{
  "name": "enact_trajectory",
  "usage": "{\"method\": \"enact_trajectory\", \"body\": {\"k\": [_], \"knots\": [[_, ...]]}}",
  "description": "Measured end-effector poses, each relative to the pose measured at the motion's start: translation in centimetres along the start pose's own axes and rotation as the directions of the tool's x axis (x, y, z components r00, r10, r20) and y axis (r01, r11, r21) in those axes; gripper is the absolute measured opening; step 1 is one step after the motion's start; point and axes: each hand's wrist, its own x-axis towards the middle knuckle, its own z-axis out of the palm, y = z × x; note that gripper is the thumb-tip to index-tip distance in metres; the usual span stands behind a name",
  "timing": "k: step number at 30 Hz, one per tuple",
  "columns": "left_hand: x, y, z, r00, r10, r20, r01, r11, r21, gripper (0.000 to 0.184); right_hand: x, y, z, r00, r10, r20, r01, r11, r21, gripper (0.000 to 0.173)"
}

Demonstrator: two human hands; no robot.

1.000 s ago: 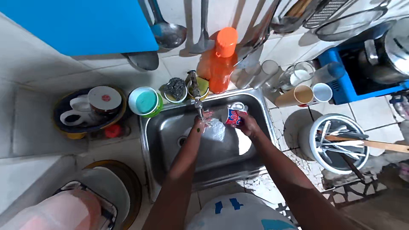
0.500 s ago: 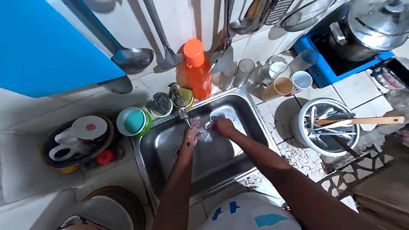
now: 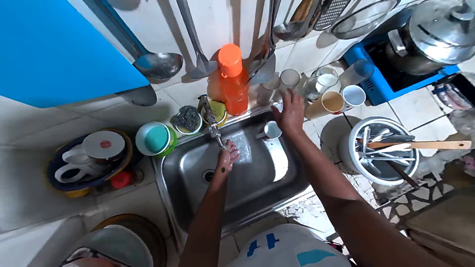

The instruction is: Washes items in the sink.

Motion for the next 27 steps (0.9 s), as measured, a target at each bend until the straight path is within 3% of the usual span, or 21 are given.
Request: {"method": "enact_trajectory", "body": {"k": [3, 8, 10, 16, 19, 23, 27], "knots": [[-0.4, -1.2, 0.1, 0.998, -0.002, 0.07, -0.003, 0.998, 0.066, 0.054, 3.6, -0.3, -0.9, 1.0, -0.018, -0.017, 0.017, 0.999, -0.034, 0.052], [-1.1, -1.9, -1.4, 0.999, 0.01, 0.041, -0.012, 0.998, 0.054, 0.051, 8.2, -0.1, -1.2, 0.933, 0.024, 0.359, 0.042, 0.983, -0.176, 0.031], [-1.2, -1.7, -2.6, 1.0, 0.008, -0.008, -0.008, 1.0, 0.021, 0.047, 8.7, -0.3, -1.7, 0.901, 0.035, 0.433, 0.069, 0.972, -0.223, 0.027], [-1.9, -0.8, -5.1, 0.997, 0.031, -0.064, -0.03, 0.999, 0.022, 0.055, 4.2, -0.5, -2.9, 0.927, 0.106, 0.36, -0.02, 0.972, -0.233, 0.025], [-2.1, -0.6, -4.9, 0.998, 0.029, -0.059, -0.029, 1.0, -0.004, 0.054, 1.9, -1.5, -3.3, 0.907, 0.178, 0.382, -0.062, 0.953, -0.296, 0.024], [-2.4, 0.0, -3.1, 0.999, 0.004, -0.05, -0.007, 0.999, -0.05, 0.05, 0.1, -2.1, -4.0, 0.914, 0.128, 0.386, 0.004, 0.946, -0.323, 0.02], [-2.8, -0.1, -2.0, 1.0, 0.01, -0.011, -0.01, 1.0, -0.02, 0.047, -4.1, -3.6, -7.4, 0.92, 0.024, 0.392, 0.097, 0.953, -0.286, 0.019]]}}
